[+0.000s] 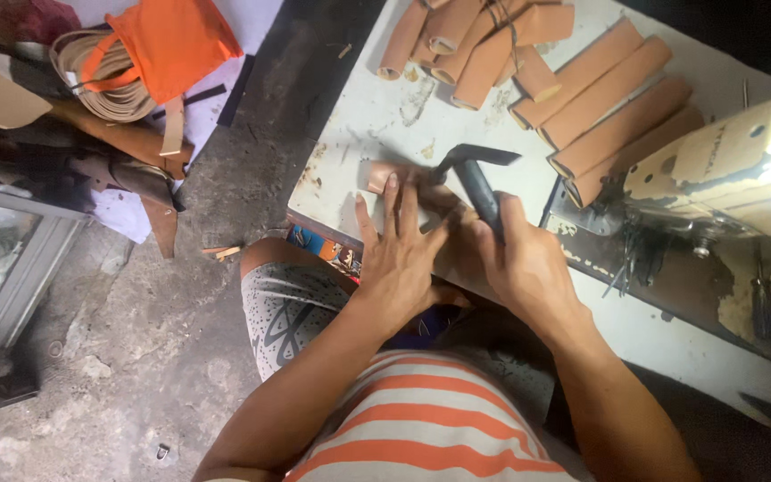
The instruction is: The person assembles small tan leather pieces by folding them, securing them with a staple gun, and inserting a thin strip into the folded edge. They repeat this process for multiple pieces on a workbench next to a sewing machine.
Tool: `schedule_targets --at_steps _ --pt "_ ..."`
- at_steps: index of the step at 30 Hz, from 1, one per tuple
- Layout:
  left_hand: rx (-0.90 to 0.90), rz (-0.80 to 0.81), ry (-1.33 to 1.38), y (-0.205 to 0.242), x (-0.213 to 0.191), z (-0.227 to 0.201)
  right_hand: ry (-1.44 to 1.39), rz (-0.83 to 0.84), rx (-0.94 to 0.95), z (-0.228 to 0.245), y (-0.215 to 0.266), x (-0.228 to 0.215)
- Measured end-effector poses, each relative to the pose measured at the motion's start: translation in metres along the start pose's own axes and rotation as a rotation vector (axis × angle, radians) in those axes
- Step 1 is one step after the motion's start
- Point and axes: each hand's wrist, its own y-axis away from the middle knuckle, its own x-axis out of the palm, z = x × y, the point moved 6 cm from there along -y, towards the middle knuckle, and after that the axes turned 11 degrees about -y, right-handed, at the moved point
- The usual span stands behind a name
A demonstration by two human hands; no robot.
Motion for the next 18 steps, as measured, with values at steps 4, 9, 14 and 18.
schedule_targets --at_steps 4,9,14,18 --pt "-0.006 -0.058 -0.004 0.001 -0.003 -0.002 -0.106 -0.097 -0.017 0.017 0.001 -0.012" --pt "0.005 -0.027 -0.013 0.001 -0.012 -0.004 -0.051 0.026 -0.019 0.002 -0.014 -0.009" --pt "0.001 0.016 -0.019 -0.003 -0.001 -0.002 -0.048 0.031 -0.015 -0.010 -0.011 0.016" --pt "0.002 -0.035 -0.105 0.003 -0.003 -0.006 -0.069 0.014 0.028 -0.002 0.004 -0.001"
